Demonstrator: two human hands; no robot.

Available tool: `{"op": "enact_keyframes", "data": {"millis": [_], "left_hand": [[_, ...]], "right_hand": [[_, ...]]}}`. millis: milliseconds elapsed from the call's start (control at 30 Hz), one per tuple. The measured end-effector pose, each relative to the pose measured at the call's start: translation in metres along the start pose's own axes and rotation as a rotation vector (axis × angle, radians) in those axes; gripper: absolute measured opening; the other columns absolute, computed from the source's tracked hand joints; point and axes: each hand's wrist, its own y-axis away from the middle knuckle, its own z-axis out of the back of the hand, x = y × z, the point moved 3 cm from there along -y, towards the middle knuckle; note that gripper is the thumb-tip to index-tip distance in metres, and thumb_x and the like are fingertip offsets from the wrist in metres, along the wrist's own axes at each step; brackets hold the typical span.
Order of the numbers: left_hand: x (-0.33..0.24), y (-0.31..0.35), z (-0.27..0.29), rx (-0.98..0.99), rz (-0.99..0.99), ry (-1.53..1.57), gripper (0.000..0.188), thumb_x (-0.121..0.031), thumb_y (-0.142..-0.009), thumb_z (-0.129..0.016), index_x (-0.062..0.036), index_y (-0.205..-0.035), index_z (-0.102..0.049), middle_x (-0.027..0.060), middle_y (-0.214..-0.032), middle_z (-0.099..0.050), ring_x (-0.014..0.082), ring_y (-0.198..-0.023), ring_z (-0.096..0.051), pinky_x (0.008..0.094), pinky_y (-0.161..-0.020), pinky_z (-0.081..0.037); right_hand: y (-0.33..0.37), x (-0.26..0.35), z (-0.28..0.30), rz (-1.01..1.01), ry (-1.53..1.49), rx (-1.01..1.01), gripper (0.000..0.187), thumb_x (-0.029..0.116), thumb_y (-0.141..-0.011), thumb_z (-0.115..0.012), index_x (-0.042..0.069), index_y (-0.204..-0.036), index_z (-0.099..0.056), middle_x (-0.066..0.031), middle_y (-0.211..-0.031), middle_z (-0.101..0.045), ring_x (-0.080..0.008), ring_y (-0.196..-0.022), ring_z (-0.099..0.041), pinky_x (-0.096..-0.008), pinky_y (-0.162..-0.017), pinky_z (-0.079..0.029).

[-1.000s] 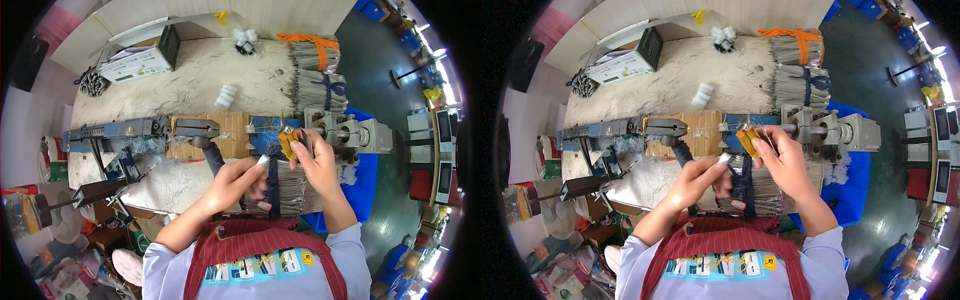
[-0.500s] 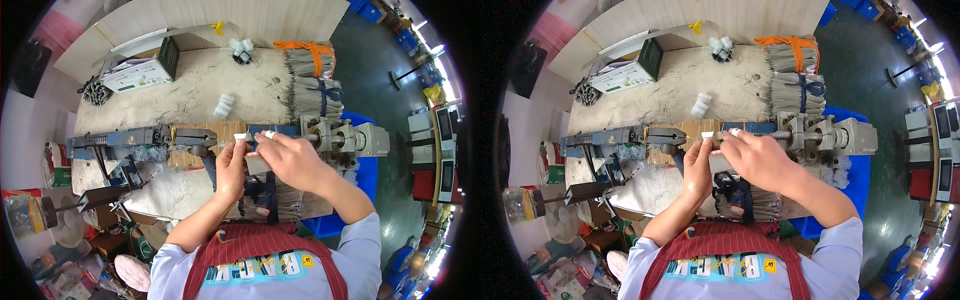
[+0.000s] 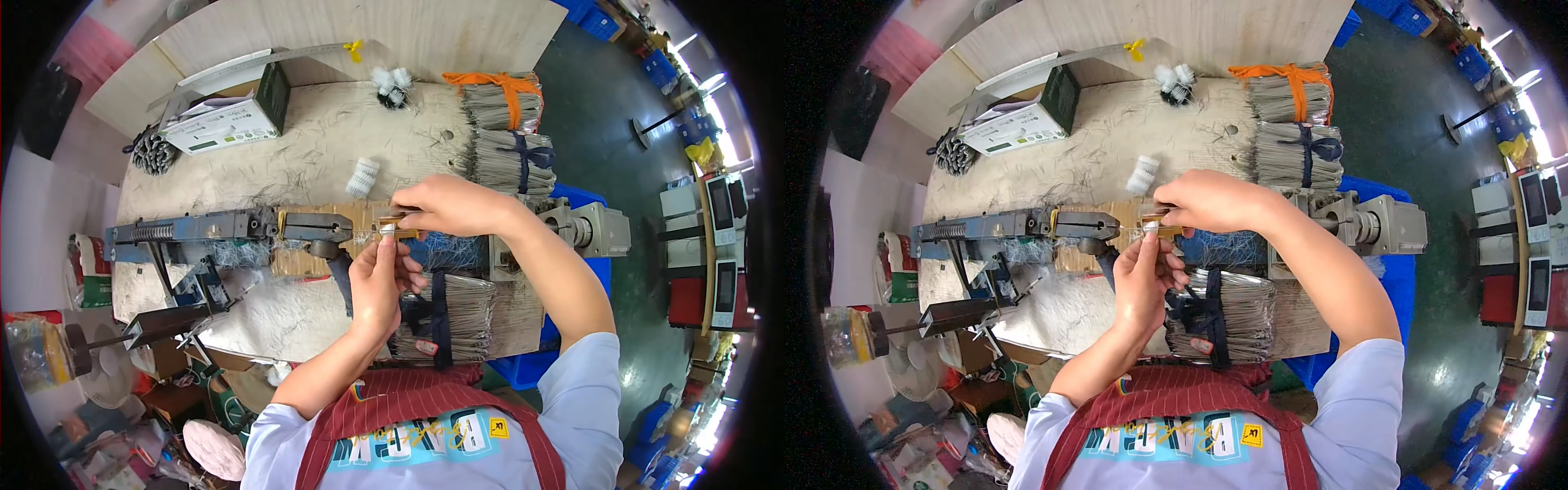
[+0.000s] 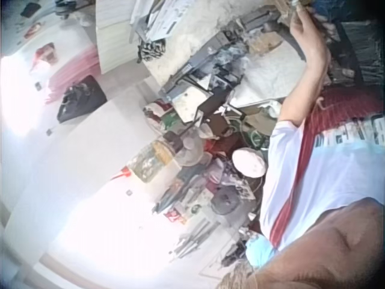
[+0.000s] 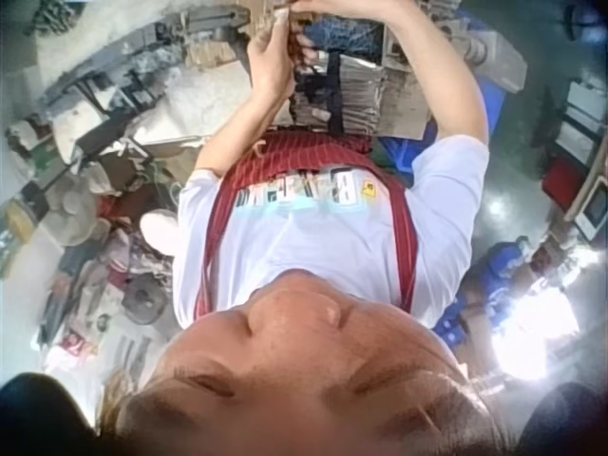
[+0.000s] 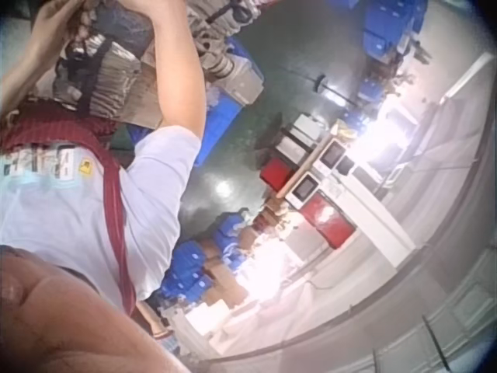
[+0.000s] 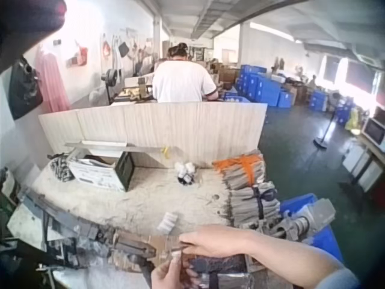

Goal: The person assembles small cylindrical brushes by inserting metal rods into white bristle heads and securing them with a yellow plastic cap. They repeatedly pick up rods and bristle heads, align them, and press the cap onto the assembly at a workbench.

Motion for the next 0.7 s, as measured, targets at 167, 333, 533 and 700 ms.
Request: {"op": "enact_keyframes", "data": {"millis": [167, 333, 533, 700], "left_hand": [[0.0, 0.001, 0.001, -0.008, -0.001, -0.02, 0.032, -0.03, -0.102, -0.048, -0.0004, -0.093, -0.056, 0.008, -0.069, -0.062, 0.0167, -0.054, -0.063, 0.0257, -0.047, -0.048], [0.0, -0.001, 0.001, -0.007, 0.014, -0.023, 0.032, -0.031, -0.102, -0.049, -0.0008, -0.093, -0.056, 0.0076, -0.069, -0.062, 0.0162, -0.054, -0.063, 0.0254, -0.047, -0.048], [-0.001, -0.001, 0.0, -0.01, 0.015, -0.025, 0.033, -0.032, -0.101, -0.048, -0.0011, -0.092, -0.057, 0.0073, -0.07, -0.063, 0.0163, -0.053, -0.063, 0.0254, -0.045, -0.048], [-0.002, 0.0, 0.0, -0.003, 0.039, -0.03, 0.03, -0.03, -0.102, -0.048, -0.0023, -0.093, -0.056, 0.0066, -0.071, -0.062, 0.0168, -0.055, -0.062, 0.0276, -0.049, -0.049]], "right_hand": [[-0.004, -0.002, 0.002, -0.021, -0.11, 0.069, 0.022, 0.017, -0.088, -0.063, 0.002, -0.103, -0.063, -0.0151, -0.079, -0.066, -0.03, -0.074, -0.064, -0.0402, -0.068, -0.048], [-0.01, -0.006, 0.006, -0.058, -0.201, 0.153, 0.023, 0.016, -0.088, -0.064, -0.001, -0.104, -0.064, -0.0126, -0.081, -0.07, -0.02, -0.075, -0.067, -0.0345, -0.07, -0.05], [-0.012, -0.006, 0.01, -0.103, -0.254, 0.195, 0.024, 0.016, -0.088, -0.064, -0.003, -0.102, -0.063, -0.0123, -0.079, -0.07, -0.0145, -0.073, -0.067, -0.0312, -0.067, -0.05], [-0.008, 0.001, 0.002, -0.146, -0.175, 0.132, 0.023, 0.016, -0.086, -0.065, -0.004, -0.096, -0.061, -0.0101, -0.077, -0.067, -0.0144, -0.064, -0.065, -0.0298, -0.058, -0.049]]}}
